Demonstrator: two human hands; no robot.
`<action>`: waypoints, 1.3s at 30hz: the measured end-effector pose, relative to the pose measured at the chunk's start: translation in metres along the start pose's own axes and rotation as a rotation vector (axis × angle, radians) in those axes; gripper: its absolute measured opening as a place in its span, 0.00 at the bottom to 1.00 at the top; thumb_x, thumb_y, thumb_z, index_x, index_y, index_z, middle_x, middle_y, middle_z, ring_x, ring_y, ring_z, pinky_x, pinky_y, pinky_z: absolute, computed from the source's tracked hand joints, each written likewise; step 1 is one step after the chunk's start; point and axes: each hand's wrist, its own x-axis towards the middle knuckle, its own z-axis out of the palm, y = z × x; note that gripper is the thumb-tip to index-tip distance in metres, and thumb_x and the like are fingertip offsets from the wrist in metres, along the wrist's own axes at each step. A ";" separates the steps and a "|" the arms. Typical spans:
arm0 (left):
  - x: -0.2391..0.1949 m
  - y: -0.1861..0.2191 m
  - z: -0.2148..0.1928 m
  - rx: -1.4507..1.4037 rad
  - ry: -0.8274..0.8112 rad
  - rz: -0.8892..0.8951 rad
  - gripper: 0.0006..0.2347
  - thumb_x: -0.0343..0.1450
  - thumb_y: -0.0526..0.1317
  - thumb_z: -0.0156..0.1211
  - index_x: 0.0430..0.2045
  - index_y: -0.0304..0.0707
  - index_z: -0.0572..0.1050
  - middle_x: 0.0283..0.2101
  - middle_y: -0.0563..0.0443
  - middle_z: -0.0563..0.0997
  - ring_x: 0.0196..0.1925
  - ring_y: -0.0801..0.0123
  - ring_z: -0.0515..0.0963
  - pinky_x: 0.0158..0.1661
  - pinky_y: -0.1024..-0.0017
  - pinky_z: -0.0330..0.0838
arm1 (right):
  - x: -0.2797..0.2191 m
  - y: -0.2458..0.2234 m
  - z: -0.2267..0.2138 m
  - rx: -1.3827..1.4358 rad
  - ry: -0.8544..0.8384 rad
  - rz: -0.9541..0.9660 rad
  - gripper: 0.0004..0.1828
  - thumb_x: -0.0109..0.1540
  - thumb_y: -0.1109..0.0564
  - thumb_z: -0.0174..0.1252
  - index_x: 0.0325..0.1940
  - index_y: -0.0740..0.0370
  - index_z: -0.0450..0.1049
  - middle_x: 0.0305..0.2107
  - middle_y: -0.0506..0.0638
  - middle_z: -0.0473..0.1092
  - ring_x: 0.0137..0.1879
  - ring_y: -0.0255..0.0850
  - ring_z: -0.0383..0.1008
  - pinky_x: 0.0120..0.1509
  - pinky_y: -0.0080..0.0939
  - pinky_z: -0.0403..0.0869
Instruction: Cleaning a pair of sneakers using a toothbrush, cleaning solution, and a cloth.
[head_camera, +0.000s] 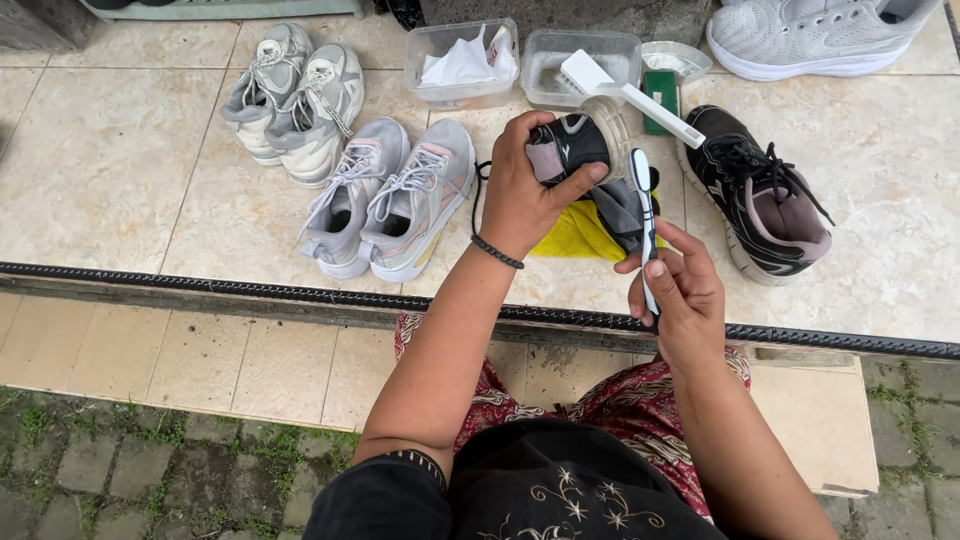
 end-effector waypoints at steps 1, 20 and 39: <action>0.003 0.001 -0.001 -0.001 0.006 -0.003 0.36 0.62 0.64 0.72 0.57 0.46 0.64 0.53 0.42 0.73 0.59 0.42 0.73 0.61 0.45 0.65 | 0.004 0.003 0.000 -0.003 -0.005 0.002 0.21 0.71 0.62 0.48 0.69 0.64 0.61 0.35 0.65 0.73 0.20 0.37 0.69 0.18 0.26 0.62; 0.000 0.006 -0.002 0.002 -0.026 0.021 0.29 0.65 0.62 0.69 0.51 0.45 0.69 0.46 0.40 0.77 0.51 0.38 0.79 0.51 0.46 0.74 | 0.032 0.014 0.008 -0.082 0.038 -0.047 0.20 0.71 0.66 0.49 0.69 0.61 0.68 0.32 0.61 0.73 0.19 0.33 0.63 0.20 0.23 0.59; 0.011 -0.002 -0.019 -0.106 0.032 -0.075 0.28 0.66 0.63 0.68 0.51 0.46 0.70 0.47 0.37 0.78 0.53 0.38 0.78 0.54 0.44 0.72 | 0.013 0.030 -0.001 -0.067 0.020 -0.001 0.21 0.70 0.65 0.50 0.68 0.63 0.68 0.30 0.62 0.73 0.17 0.33 0.64 0.17 0.24 0.59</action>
